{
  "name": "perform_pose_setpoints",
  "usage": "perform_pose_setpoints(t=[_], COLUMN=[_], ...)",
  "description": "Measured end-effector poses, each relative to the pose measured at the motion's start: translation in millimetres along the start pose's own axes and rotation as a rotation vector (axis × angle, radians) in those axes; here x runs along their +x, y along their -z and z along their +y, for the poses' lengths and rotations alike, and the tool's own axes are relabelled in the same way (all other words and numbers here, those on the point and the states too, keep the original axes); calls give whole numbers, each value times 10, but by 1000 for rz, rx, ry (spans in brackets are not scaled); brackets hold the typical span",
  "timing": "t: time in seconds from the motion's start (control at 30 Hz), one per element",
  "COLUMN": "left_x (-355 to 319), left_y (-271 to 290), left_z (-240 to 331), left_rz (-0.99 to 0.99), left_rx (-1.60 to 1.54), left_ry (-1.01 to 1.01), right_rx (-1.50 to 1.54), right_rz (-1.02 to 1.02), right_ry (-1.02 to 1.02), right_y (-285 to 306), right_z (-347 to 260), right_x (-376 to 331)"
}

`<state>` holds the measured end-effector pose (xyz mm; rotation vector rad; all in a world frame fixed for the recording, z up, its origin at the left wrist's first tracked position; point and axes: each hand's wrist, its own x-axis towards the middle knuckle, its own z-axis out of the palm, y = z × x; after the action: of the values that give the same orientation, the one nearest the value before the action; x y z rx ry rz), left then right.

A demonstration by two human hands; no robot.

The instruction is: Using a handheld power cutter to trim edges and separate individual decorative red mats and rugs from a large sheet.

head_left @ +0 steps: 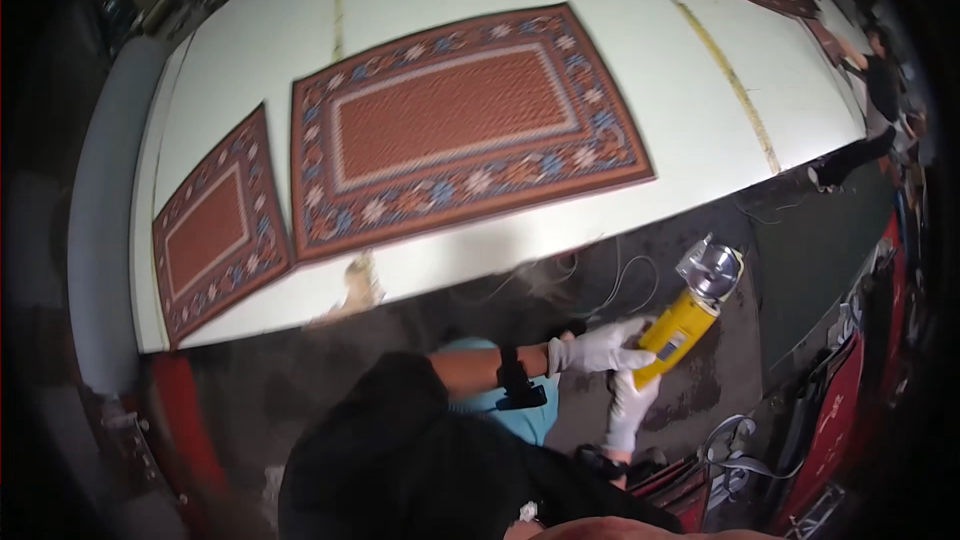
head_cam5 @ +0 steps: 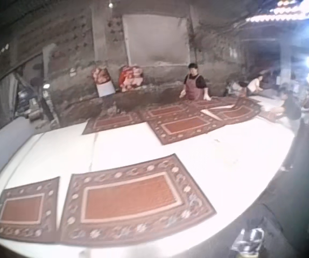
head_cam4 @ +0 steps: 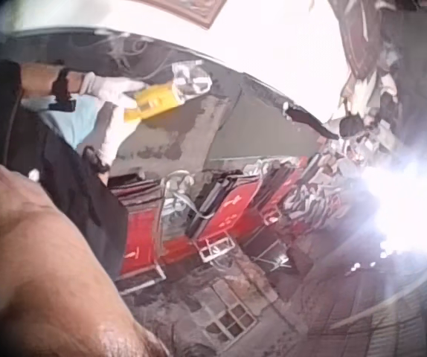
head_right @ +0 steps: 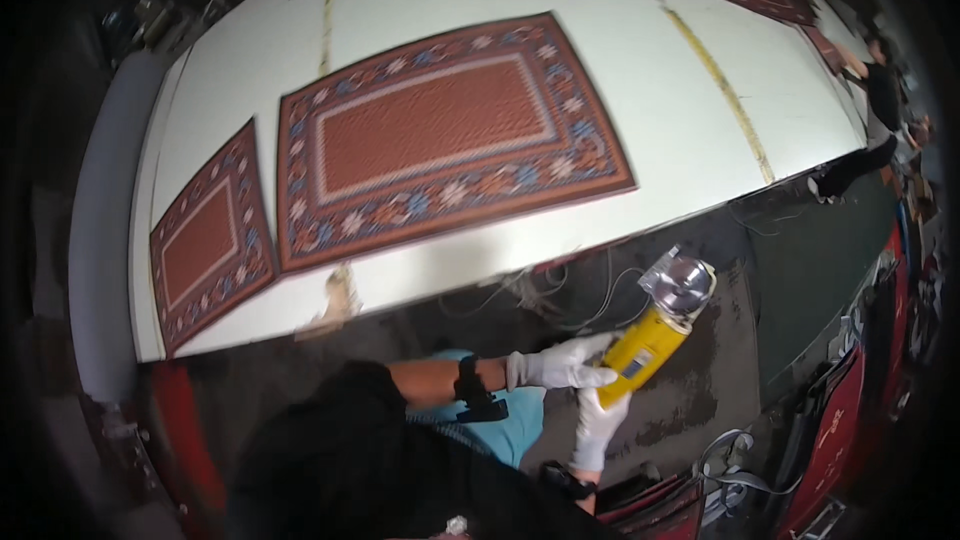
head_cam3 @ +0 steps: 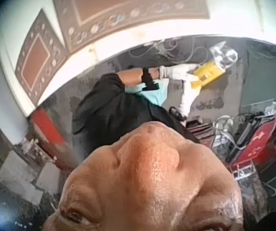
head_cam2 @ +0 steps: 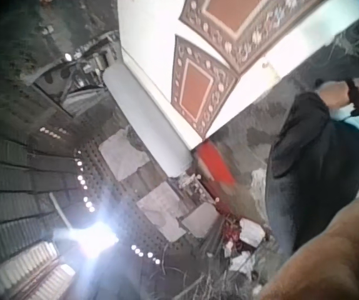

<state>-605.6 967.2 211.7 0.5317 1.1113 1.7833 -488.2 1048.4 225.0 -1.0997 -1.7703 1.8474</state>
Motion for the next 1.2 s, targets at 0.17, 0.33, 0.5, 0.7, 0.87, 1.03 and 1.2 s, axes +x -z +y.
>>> perform_pose_setpoints(t=[0.17,0.33,0.5,0.7,0.87,1.03,1.2], left_x=[-1260,-2413,-3261,-5105,-6273,-6737,-6831], left_y=[263,553,983,2254,3452,4173,4356], left_z=[329,596,712,125,4,40,16], left_rz=[244,306,307,1148,1576,1638,1636], left_rx=[-147,-89,328,1035,1658,1769,1599], left_ry=[-138,-125,-25,162,315,507,745], right_rx=[-117,-168,-56,-100,-430,-741,-756], right_rz=[-497,-1197,-1103,-1124,-1073,-902,-823], right_ry=[29,-64,-125,-339,-348,-271,-282], right_y=[-635,-1290,-1906,-2536,-3074,-3401,-3543], right_z=[29,-119,190,422,741,984,1262], right_x=[-658,-934,-1615,-2262,-2878,-3225,-3385])
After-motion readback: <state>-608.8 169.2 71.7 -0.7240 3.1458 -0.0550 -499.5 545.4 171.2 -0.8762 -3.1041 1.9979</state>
